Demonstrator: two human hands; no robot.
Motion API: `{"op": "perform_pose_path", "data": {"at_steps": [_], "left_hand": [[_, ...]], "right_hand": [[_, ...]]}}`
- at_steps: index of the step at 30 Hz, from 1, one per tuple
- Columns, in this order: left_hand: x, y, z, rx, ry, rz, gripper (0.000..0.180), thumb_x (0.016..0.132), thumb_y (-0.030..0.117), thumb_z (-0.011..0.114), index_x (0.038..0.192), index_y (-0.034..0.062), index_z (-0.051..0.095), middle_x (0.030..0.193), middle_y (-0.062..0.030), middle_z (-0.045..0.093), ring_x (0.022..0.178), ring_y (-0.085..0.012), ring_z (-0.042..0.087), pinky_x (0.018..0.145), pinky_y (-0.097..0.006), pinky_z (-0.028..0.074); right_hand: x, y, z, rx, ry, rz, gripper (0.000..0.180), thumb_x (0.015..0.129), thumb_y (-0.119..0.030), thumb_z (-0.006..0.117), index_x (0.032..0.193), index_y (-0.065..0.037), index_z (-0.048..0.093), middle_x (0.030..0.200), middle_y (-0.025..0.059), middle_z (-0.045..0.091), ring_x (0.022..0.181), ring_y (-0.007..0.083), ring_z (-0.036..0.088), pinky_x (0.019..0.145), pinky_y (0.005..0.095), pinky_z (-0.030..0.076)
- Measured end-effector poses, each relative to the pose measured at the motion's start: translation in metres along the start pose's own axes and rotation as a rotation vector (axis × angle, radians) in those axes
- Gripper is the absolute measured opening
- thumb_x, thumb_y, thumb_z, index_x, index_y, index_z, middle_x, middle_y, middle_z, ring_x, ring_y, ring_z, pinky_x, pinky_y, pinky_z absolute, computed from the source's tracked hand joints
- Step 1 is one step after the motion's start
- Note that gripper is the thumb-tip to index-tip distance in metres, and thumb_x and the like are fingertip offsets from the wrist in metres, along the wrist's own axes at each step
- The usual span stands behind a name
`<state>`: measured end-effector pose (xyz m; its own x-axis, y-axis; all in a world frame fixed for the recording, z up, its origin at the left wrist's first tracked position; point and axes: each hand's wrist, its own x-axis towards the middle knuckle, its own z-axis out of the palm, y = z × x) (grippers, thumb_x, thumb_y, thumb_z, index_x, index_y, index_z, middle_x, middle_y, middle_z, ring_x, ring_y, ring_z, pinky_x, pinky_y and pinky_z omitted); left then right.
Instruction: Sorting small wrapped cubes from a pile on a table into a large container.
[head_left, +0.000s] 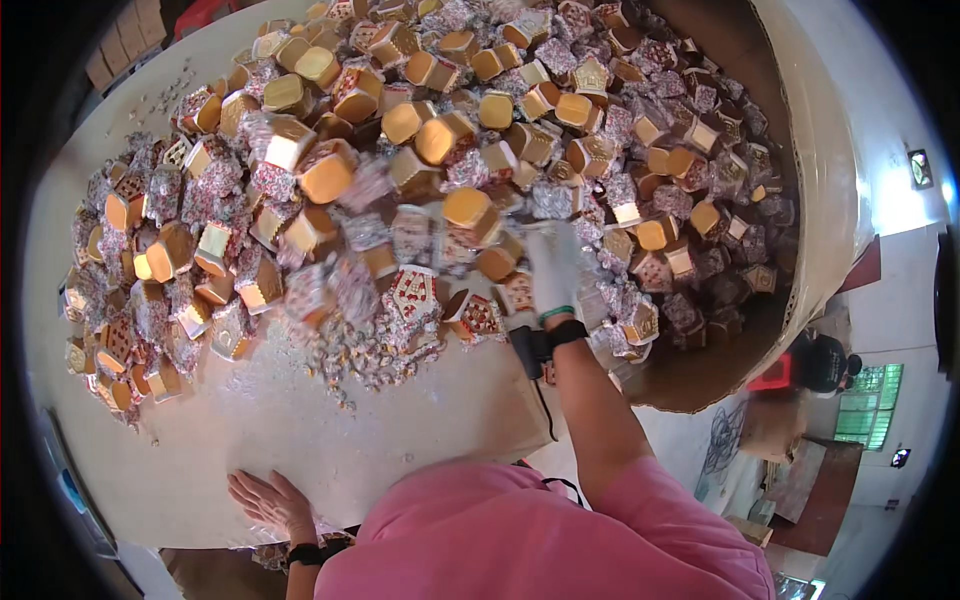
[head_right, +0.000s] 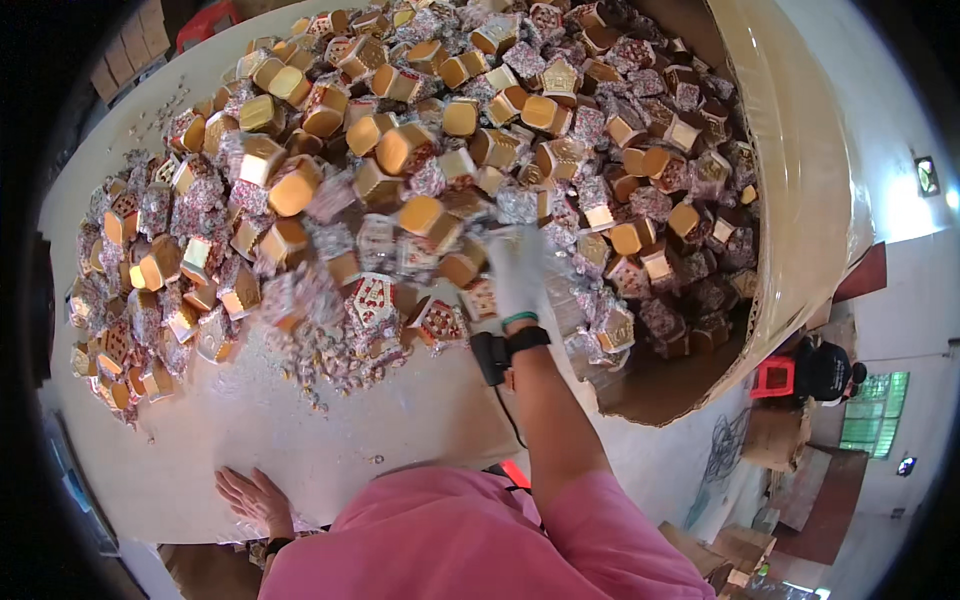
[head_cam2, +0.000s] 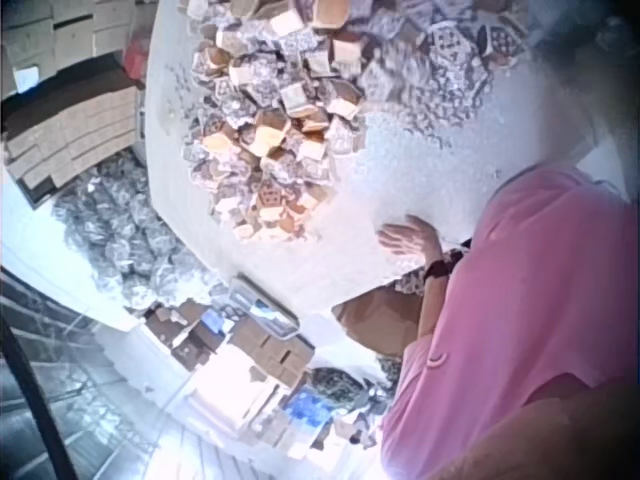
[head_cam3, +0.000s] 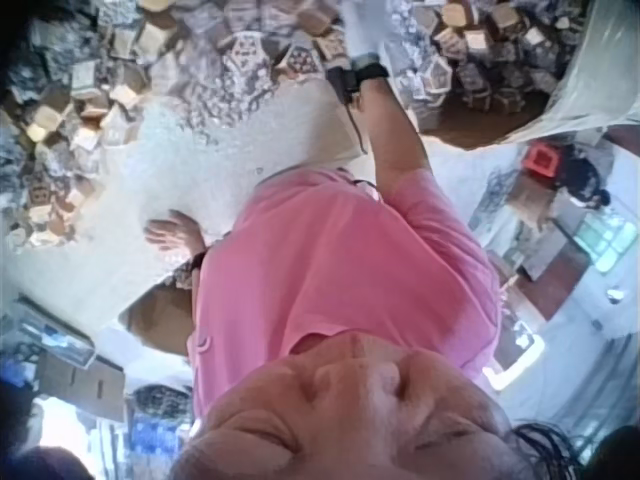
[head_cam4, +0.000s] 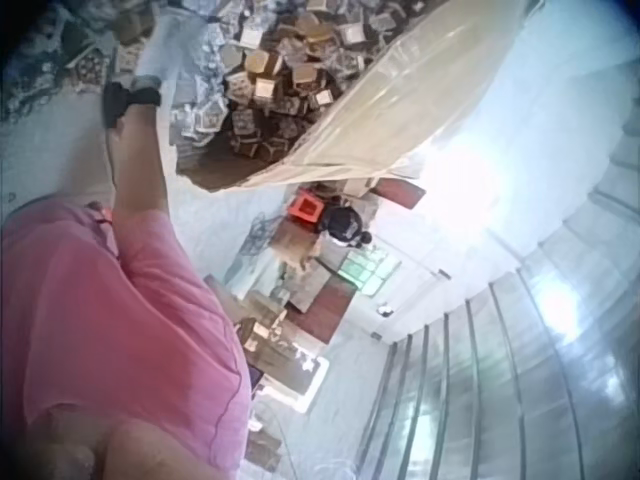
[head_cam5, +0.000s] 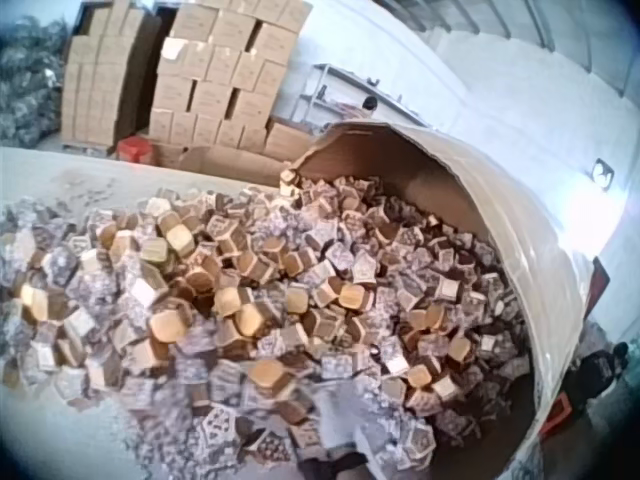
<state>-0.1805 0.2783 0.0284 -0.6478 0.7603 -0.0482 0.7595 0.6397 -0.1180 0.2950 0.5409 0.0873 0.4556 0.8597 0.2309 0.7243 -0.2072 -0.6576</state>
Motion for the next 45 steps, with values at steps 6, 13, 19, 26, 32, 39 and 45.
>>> {"op": "perform_pose_path", "data": {"at_steps": [6,13,19,26,32,39,45], "left_hand": [[0.001,0.004,0.003,-0.014,0.021,0.021,0.067,0.095,0.045,0.038,0.146,0.0034,0.022,0.154,-0.0145,0.018,0.142,-0.0356,0.014,0.109,-0.055,0.017],[-0.001,0.008,-0.005,-0.064,-0.039,-0.024,0.068,0.095,0.045,0.038,0.146,0.0024,0.022,0.154,-0.0163,0.017,0.143,-0.0367,0.012,0.11,-0.055,0.016],[0.0,0.01,-0.007,-0.091,-0.065,-0.024,0.071,0.093,0.043,0.04,0.146,0.0014,0.016,0.155,-0.0165,0.012,0.144,-0.0366,0.008,0.109,-0.06,0.013],[-0.001,0.009,-0.011,-0.095,-0.088,-0.014,0.072,0.091,0.04,0.042,0.146,0.0008,0.016,0.155,-0.0178,0.012,0.144,-0.037,0.007,0.109,-0.059,0.013],[-0.001,0.008,-0.011,-0.078,-0.05,0.017,0.068,0.096,0.042,0.038,0.146,0.0017,0.017,0.154,-0.0181,0.013,0.143,-0.037,0.009,0.108,-0.06,0.016],[-0.002,0.015,-0.011,-0.055,-0.049,-0.03,0.069,0.095,0.046,0.037,0.146,0.0025,0.021,0.155,-0.0147,0.016,0.143,-0.0349,0.011,0.109,-0.056,0.017],[0.002,0.022,0.0,-0.029,0.003,-0.014,0.067,0.093,0.043,0.041,0.145,0.0033,0.025,0.153,-0.0138,0.022,0.142,-0.0337,0.015,0.108,-0.054,0.02]], "right_hand": [[-0.003,-0.056,0.019,0.023,-0.313,-0.064,0.059,0.087,-0.037,0.056,0.136,-0.006,0.041,0.13,0.0219,0.05,0.119,0.0374,0.049,0.101,0.0411,0.037],[0.011,-0.011,-0.111,-0.461,0.401,-0.294,0.027,0.09,-0.018,0.055,0.11,-0.002,0.062,0.113,0.017,0.061,0.103,0.0339,0.057,0.092,0.0408,0.044],[0.013,0.071,-0.173,-0.26,0.426,0.735,0.063,0.094,-0.05,0.044,0.136,-0.002,0.045,0.136,0.0199,0.048,0.124,0.0329,0.046,0.103,0.0394,0.035],[0.001,0.149,-0.137,0.235,0.322,0.604,0.083,0.088,-0.064,0.045,0.13,0.007,0.046,0.134,0.0182,0.05,0.12,0.0272,0.048,0.101,0.0349,0.035],[-0.02,0.096,-0.066,0.102,0.166,0.377,0.048,0.101,-0.036,0.036,0.13,0.0,0.05,0.132,0.0179,0.052,0.12,0.0293,0.049,0.101,0.0362,0.035],[-0.015,-0.016,0.035,-0.195,-0.04,-0.113,0.035,0.093,-0.029,0.045,0.117,-0.004,0.05,0.104,0.0209,0.06,0.092,0.0426,0.056,0.085,0.0501,0.042],[0.006,-0.085,0.018,-0.009,-0.422,0.054,0.045,0.089,-0.043,0.049,0.112,-0.006,0.055,0.11,0.0218,0.06,0.102,0.0401,0.055,0.091,0.0468,0.042]]}}
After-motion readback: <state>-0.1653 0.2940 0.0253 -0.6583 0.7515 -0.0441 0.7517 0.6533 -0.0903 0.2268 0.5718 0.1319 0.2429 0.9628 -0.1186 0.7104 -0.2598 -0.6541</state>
